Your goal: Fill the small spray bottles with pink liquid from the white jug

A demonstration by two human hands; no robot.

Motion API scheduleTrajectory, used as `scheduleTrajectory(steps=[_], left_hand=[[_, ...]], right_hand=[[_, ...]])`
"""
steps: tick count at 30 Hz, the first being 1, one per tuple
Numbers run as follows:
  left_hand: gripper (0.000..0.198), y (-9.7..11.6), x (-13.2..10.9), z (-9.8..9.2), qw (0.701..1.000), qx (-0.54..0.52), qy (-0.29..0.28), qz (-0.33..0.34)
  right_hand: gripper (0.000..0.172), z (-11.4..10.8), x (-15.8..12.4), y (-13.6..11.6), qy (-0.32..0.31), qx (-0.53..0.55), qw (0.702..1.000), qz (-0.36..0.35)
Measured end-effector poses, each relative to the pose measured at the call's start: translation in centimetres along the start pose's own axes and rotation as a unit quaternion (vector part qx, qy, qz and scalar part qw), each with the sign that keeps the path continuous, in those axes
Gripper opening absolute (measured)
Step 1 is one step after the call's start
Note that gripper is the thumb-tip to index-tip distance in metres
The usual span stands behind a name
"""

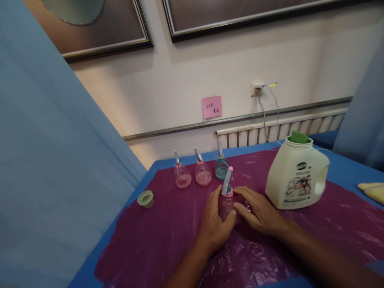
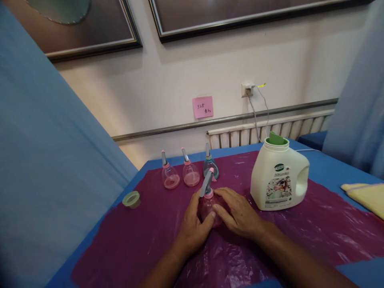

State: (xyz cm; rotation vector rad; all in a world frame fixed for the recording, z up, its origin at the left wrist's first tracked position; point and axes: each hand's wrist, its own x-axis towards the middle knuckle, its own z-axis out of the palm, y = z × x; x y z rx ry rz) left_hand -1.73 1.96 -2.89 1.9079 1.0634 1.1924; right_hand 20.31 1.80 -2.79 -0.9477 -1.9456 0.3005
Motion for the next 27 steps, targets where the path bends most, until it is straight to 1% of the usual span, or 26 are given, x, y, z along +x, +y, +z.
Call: scheduleTrajectory(steps=[5, 16, 22, 27], left_hand=[[0.079, 0.33, 0.11, -0.09, 1.0, 0.011, -0.008, 0.0], [0.079, 0.44, 0.02, -0.07, 1.0, 0.013, -0.007, 0.002], [0.073, 0.55, 0.07, -0.09, 1.0, 0.012, -0.008, 0.006], [0.075, 0.63, 0.1, -0.08, 1.0, 0.005, -0.01, 0.01]], right_hand=[[0.035, 0.03, 0.04, -0.08, 0.006, -0.001, 1.0, 0.001], [0.033, -0.14, 0.1, -0.15, -0.001, 0.0, 1.0, -0.001], [0.034, -0.13, 0.07, -0.12, 0.004, -0.001, 1.0, -0.006], [0.035, -0.1, 0.06, -0.1, 0.005, -0.003, 1.0, -0.005]])
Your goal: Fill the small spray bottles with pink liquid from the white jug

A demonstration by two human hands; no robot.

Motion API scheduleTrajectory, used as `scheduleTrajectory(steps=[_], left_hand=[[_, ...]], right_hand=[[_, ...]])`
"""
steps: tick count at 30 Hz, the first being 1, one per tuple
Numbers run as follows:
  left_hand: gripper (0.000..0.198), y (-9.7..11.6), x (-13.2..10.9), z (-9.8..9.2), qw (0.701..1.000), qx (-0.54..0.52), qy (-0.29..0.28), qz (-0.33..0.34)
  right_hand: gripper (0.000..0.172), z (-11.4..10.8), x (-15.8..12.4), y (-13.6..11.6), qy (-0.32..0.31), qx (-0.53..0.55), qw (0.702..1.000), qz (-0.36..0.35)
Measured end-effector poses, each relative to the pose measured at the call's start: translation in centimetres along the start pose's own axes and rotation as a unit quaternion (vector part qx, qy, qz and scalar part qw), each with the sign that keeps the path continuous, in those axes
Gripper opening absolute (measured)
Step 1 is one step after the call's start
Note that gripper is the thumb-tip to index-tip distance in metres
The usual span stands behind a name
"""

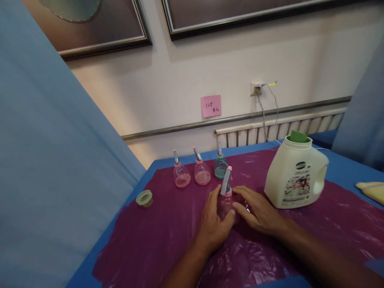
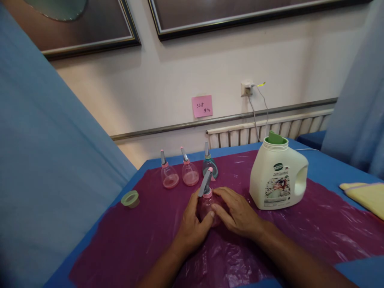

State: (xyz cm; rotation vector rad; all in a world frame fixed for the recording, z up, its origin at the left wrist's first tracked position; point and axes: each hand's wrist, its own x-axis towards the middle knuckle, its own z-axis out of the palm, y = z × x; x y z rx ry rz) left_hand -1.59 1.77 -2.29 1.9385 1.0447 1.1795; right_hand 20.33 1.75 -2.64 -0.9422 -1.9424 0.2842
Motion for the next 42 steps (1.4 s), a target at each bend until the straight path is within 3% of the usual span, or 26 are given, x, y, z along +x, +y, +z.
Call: scheduleTrajectory(steps=[11, 23, 42], left_hand=[[0.082, -0.56, -0.05, 0.19, 0.999, 0.003, 0.011, -0.032], [0.067, 0.31, 0.31, -0.09, 1.0, 0.006, -0.001, 0.026], [0.067, -0.3, 0.18, -0.26, 0.998, 0.051, 0.001, 0.031]], right_hand=[[0.033, 0.36, -0.14, 0.32, 0.011, -0.015, 1.0, -0.004], [0.033, 0.23, -0.01, 0.06, 0.013, -0.014, 1.0, -0.015], [0.04, 0.4, 0.04, 0.53, 0.021, -0.029, 0.999, -0.024]])
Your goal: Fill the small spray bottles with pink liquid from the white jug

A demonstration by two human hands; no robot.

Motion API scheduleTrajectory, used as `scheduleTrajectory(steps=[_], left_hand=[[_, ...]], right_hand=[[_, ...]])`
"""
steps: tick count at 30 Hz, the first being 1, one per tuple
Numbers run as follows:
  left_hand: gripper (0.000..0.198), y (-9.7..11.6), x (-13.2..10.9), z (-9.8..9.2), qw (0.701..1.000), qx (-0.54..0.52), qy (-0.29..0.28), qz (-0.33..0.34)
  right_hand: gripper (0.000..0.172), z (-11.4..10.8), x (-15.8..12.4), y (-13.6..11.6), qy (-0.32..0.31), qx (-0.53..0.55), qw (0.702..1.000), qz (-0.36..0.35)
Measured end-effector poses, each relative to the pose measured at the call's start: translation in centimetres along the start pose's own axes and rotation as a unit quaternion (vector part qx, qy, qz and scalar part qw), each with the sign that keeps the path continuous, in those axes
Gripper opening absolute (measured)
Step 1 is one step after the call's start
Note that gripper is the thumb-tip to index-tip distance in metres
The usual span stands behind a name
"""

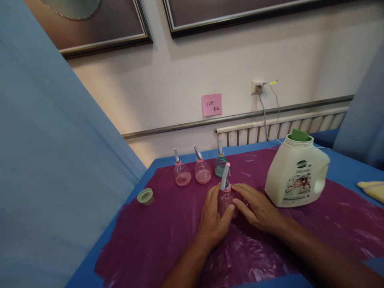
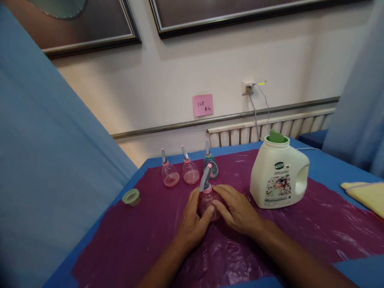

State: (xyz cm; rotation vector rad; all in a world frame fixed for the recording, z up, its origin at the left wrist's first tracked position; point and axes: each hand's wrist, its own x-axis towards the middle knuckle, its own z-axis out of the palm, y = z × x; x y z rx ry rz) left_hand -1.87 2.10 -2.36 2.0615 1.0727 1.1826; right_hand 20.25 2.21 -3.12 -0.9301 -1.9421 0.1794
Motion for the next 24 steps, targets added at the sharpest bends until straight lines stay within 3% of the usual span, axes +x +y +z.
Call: scheduleTrajectory(steps=[5, 12, 18, 24], left_hand=[[0.084, -0.3, -0.3, -0.7, 1.0, 0.025, 0.006, -0.014], [0.085, 0.5, -0.3, -2.3, 0.979, 0.169, 0.092, 0.064], [0.1, 2.5, -0.7, -2.7, 0.953, 0.283, 0.026, 0.108], [0.11, 2.6, -1.1, -2.2, 0.94, 0.32, -0.022, 0.112]], right_hand=[[0.045, -0.5, 0.2, -0.5, 0.003, -0.037, 0.999, -0.024], [0.081, -1.1, 0.3, -1.8, 0.045, -0.095, 0.993, -0.054], [0.088, -0.4, -0.1, -2.6, 0.009, -0.101, 0.992, -0.071], [0.086, -0.5, 0.1, -2.9, 0.013, -0.114, 0.99, -0.076]])
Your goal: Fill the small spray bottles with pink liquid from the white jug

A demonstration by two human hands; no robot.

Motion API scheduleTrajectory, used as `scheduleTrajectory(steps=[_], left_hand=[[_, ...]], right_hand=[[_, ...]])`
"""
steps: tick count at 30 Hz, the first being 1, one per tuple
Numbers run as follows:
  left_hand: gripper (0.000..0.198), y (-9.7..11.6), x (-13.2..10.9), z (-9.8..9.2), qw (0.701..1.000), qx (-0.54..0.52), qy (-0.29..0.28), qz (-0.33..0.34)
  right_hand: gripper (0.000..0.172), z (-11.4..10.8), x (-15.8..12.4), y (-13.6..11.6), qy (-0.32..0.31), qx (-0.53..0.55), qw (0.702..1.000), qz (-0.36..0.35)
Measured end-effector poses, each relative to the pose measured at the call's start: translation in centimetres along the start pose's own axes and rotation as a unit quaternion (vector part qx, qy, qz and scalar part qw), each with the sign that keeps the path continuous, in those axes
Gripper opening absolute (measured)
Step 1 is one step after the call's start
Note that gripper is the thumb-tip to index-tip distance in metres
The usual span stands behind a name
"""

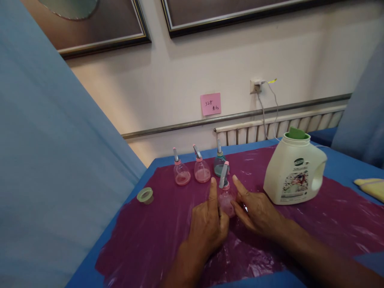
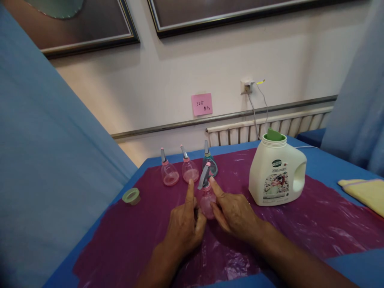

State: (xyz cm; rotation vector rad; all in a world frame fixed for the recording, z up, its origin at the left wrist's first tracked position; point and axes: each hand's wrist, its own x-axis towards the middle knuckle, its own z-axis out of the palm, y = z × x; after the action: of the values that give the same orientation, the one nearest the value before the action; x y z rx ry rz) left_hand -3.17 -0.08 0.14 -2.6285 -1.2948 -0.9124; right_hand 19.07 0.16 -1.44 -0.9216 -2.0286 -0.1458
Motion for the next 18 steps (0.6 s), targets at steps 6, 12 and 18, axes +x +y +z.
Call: scheduleTrajectory(steps=[6, 12, 18], left_hand=[[0.109, 0.4, -0.2, 0.4, 0.999, -0.019, -0.034, -0.002], [0.107, 0.5, -0.4, 1.1, 0.998, -0.038, -0.043, -0.005], [0.107, 0.4, -0.5, 1.4, 0.998, -0.046, -0.045, -0.011]], right_hand=[[0.087, 0.2, 0.3, -0.1, 0.002, 0.012, 1.0, 0.003], [0.086, 0.6, -0.1, 0.1, 0.001, 0.008, 1.0, 0.004], [0.087, 0.7, 0.0, 0.0, 0.004, 0.012, 1.0, -0.006]])
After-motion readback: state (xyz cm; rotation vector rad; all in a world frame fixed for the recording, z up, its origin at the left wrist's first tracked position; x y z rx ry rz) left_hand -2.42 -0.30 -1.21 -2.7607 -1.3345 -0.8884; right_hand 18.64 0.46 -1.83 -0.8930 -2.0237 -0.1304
